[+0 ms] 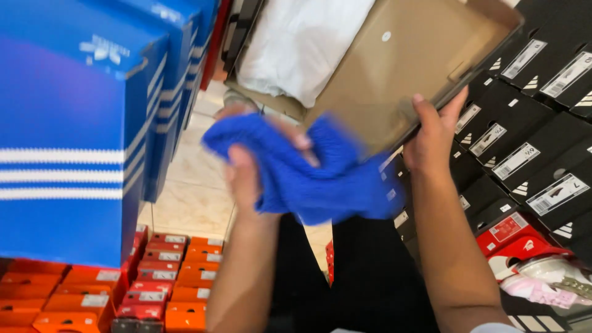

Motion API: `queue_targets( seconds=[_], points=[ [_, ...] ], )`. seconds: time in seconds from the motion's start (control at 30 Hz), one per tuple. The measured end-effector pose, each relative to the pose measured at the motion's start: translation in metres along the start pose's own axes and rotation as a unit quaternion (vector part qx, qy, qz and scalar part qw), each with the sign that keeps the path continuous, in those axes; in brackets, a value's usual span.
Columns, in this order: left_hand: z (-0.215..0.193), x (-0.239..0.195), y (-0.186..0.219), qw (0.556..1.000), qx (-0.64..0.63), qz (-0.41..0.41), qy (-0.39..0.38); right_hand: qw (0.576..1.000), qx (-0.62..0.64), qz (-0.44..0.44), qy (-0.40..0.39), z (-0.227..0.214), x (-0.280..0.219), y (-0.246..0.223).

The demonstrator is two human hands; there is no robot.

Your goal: Clean and organize shoeboxes in a storage area using a cloth

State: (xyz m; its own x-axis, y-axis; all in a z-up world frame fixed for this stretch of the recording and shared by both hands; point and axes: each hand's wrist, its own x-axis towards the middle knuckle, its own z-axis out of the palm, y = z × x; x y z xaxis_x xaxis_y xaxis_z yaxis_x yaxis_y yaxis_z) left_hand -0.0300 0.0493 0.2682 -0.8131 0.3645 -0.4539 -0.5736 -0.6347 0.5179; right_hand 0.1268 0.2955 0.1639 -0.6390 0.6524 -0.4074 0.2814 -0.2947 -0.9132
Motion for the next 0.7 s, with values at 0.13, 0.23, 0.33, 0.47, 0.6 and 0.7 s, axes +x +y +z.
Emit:
queue_targets(
  seconds=[0.13, 0.23, 0.33, 0.47, 0.6, 0.7],
  points=[
    [0.052, 0.043, -0.068, 0.999, -0.012, 0.01, 0.051, 1.0, 0.014, 0.007, 0.006, 0.026, 0.002, -0.023],
    [0.03, 0.058, -0.138, 0.908, 0.415, 0.027, 0.056, 0.999, 0.039, 0.013, 0.006, 0.047, 0.006, -0.036],
    [-0.003, 0.051, -0.185, 0.72, 0.681, 0.107, -0.082, 0.998, 0.049, 0.029, 0.016, 0.054, 0.002, -0.045],
    [0.004, 0.048, -0.16, 0.763, 0.596, 0.127, -0.215, 0.998, 0.036, 0.049, 0.008, 0.04, 0.002, -0.036],
    [-0.001, 0.066, -0.159, 0.783, 0.541, 0.121, -0.284, 0.995, 0.059, 0.076, -0.007, 0.018, 0.005, -0.02],
    [-0.033, 0.094, -0.195, 0.774, 0.564, 0.105, -0.268, 0.992, 0.1, 0.07, -0.012, 0.027, 0.009, -0.024]
  ],
)
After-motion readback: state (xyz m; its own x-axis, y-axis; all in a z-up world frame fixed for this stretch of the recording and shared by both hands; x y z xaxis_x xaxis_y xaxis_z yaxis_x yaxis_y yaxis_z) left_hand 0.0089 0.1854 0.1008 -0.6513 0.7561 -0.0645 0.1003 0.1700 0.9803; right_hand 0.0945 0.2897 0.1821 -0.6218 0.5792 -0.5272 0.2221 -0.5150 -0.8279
